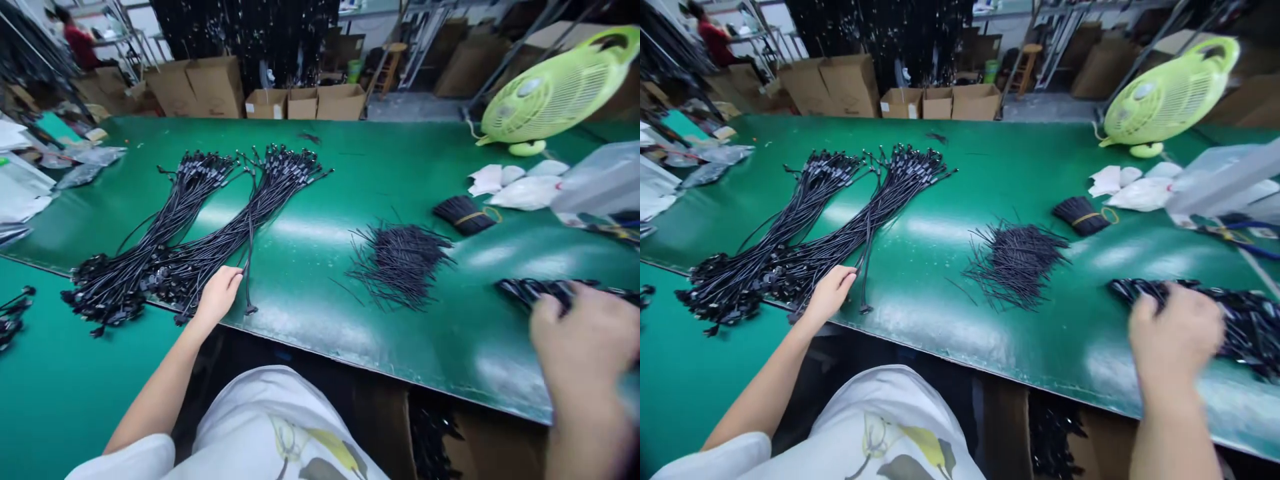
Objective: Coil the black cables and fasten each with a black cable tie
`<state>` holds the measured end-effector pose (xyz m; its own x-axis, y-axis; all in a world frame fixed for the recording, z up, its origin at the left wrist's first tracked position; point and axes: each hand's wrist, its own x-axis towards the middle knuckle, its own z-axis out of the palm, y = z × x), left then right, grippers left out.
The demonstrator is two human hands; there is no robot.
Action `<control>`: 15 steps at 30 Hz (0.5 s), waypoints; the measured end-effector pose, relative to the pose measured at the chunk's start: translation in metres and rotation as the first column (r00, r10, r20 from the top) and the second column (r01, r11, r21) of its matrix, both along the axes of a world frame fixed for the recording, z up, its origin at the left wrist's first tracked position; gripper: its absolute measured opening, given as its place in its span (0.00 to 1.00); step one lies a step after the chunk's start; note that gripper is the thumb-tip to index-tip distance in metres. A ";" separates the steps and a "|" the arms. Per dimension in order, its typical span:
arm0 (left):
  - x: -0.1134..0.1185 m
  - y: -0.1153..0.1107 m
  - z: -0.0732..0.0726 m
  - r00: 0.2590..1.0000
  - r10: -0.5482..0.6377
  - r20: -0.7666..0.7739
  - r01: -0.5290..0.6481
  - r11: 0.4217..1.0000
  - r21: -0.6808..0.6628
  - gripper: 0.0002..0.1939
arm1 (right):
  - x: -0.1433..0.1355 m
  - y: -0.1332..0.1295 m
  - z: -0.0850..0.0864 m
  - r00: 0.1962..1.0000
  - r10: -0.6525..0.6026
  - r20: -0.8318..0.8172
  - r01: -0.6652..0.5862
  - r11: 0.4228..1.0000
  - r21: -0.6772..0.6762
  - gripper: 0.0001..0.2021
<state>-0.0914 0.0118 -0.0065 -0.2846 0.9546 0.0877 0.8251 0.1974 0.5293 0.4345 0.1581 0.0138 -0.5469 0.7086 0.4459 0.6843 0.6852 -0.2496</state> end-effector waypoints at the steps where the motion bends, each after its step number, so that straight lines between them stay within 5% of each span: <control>1: 0.003 -0.001 0.001 0.999 -0.036 -0.035 0.036 0.999 -0.004 0.15 | -0.026 -0.002 0.003 0.992 -0.119 -0.042 0.119 0.993 0.013 0.22; 3: 0.006 -0.002 0.002 0.991 -0.110 -0.074 0.106 0.993 -0.049 0.15 | -0.083 -0.003 0.006 0.976 -0.214 -0.046 0.212 0.976 -0.048 0.17; 7: -0.005 0.010 0.017 0.985 -0.123 -0.122 0.124 0.992 -0.001 0.15 | -0.203 0.000 0.006 0.986 0.164 0.042 -0.149 0.958 -0.244 0.15; 10: -0.035 0.045 0.038 0.968 -0.039 -0.249 0.055 0.997 0.058 0.18 | -0.282 -0.001 0.009 0.927 0.365 0.080 -0.325 0.892 -0.314 0.16; 15: -0.093 0.106 0.054 0.954 -0.005 -0.301 -0.036 0.991 -0.129 0.12 | -0.364 -0.004 0.024 0.867 0.490 0.087 -0.437 0.833 -0.338 0.14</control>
